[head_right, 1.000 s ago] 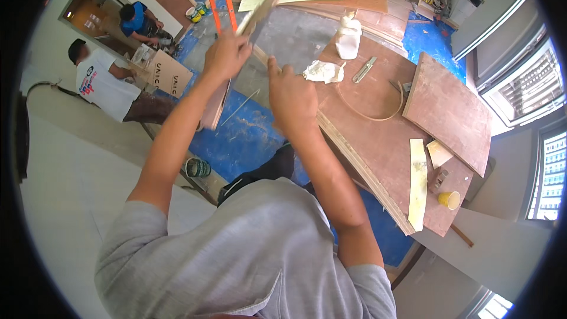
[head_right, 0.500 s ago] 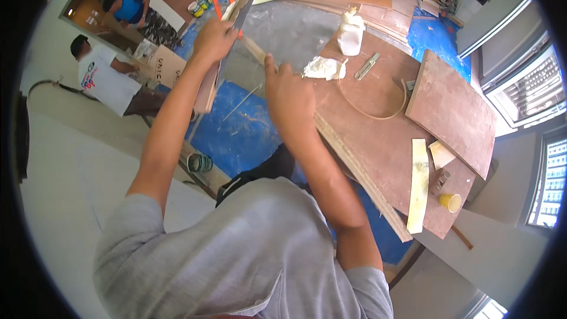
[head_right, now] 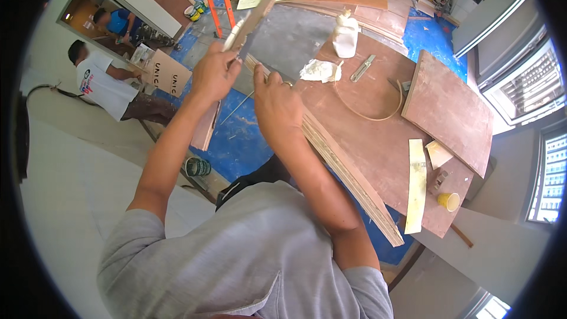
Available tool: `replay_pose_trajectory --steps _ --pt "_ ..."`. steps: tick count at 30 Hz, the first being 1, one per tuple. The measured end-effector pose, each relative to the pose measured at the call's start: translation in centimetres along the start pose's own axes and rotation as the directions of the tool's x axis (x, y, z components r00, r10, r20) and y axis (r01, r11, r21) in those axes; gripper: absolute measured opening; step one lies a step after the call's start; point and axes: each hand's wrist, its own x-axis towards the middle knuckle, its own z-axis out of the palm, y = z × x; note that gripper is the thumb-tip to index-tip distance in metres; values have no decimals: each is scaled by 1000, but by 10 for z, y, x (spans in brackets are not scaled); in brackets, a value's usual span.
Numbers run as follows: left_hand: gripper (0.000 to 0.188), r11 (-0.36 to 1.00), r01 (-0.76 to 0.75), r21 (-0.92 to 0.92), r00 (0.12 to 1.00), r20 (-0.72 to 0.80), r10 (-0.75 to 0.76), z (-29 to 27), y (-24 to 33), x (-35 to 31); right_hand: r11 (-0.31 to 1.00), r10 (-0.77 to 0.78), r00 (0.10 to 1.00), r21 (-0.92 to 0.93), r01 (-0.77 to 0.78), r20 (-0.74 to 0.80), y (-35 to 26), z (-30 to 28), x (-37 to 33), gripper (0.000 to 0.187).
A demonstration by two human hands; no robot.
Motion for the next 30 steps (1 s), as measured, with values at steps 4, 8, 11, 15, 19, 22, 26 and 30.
replay_pose_trajectory --steps 4,8,11,15,19,22,26,30 --pt "27 1000 1 26 1000 -27 -1 3 -32 41 996 -67 997 -54 70 50 0 -20 3 62" --pt "24 997 -74 -4 997 -31 74 10 -8 8 1000 7 998 -9 -6 65 3 -9 4 54" --pt "24 977 -186 -100 982 -47 182 19 -4 -12 1000 5 996 -12 -4 84 8 -9 9 41" --pt "26 991 93 -91 996 2 -93 9 -23 23 999 -3 1000 -52 4 23 4 -12 8 26" --pt "26 986 -158 -59 987 -8 158 13 8 -17 999 -2 999 -45 4 50 8 -14 7 21" --pt "28 999 33 34 999 -25 -32 11 -30 24 1000 -15 1000 -3 15 15 5 -14 7 22" --pt "26 988 -119 -98 993 -18 117 21 8 -11 999 34 997 -28 -32 67 10 -11 9 28" --pt "23 999 -31 25 999 -20 31 4 -18 32 1000 17 997 -5 -17 72 7 -18 10 36"
